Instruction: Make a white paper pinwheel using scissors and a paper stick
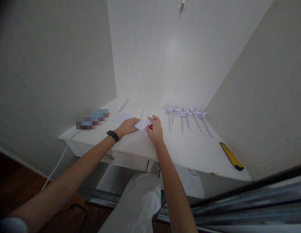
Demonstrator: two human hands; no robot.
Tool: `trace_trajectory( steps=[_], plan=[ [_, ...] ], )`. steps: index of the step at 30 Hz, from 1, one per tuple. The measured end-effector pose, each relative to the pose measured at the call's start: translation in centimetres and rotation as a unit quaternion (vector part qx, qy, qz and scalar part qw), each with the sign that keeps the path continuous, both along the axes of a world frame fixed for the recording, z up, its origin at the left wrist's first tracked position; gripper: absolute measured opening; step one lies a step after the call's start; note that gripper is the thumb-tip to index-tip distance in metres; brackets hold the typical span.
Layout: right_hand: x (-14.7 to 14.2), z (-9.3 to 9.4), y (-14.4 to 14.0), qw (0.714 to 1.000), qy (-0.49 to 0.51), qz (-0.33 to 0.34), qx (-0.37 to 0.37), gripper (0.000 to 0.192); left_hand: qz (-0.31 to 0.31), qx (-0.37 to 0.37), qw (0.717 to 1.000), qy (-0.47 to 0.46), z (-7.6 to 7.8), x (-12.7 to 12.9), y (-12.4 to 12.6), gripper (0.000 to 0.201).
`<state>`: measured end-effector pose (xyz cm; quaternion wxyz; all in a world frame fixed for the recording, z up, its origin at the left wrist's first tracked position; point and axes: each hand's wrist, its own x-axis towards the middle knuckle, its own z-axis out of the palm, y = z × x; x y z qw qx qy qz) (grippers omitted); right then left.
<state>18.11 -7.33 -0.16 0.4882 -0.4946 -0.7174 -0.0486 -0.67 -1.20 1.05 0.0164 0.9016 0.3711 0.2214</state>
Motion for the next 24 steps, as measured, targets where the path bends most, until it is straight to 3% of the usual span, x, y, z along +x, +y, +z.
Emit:
trace_trajectory(
  steps=[12, 17, 21, 24],
  plan=[
    [0.1, 0.0, -0.1, 0.998, -0.052, -0.034, -0.019, 0.039, -0.021, -0.011, 1.000, -0.012, 0.0, 0.0, -0.2, 0.025],
    [0.1, -0.1, 0.0, 0.996, -0.055, -0.052, -0.050, 0.023, -0.064, -0.047, 0.995, -0.068, -0.5, 0.3, 0.2, 0.030],
    [0.4, -0.1, 0.2, 0.993, -0.045, -0.090, -0.063, 0.019, -0.107, -0.155, 0.963, -0.192, -0.8, 0.3, 0.8, 0.061],
    [0.8, -0.1, 0.4, 0.992, -0.015, -0.109, -0.055, 0.019, -0.117, -0.309, 0.899, -0.287, -0.7, -0.1, 1.1, 0.087]
  ],
)
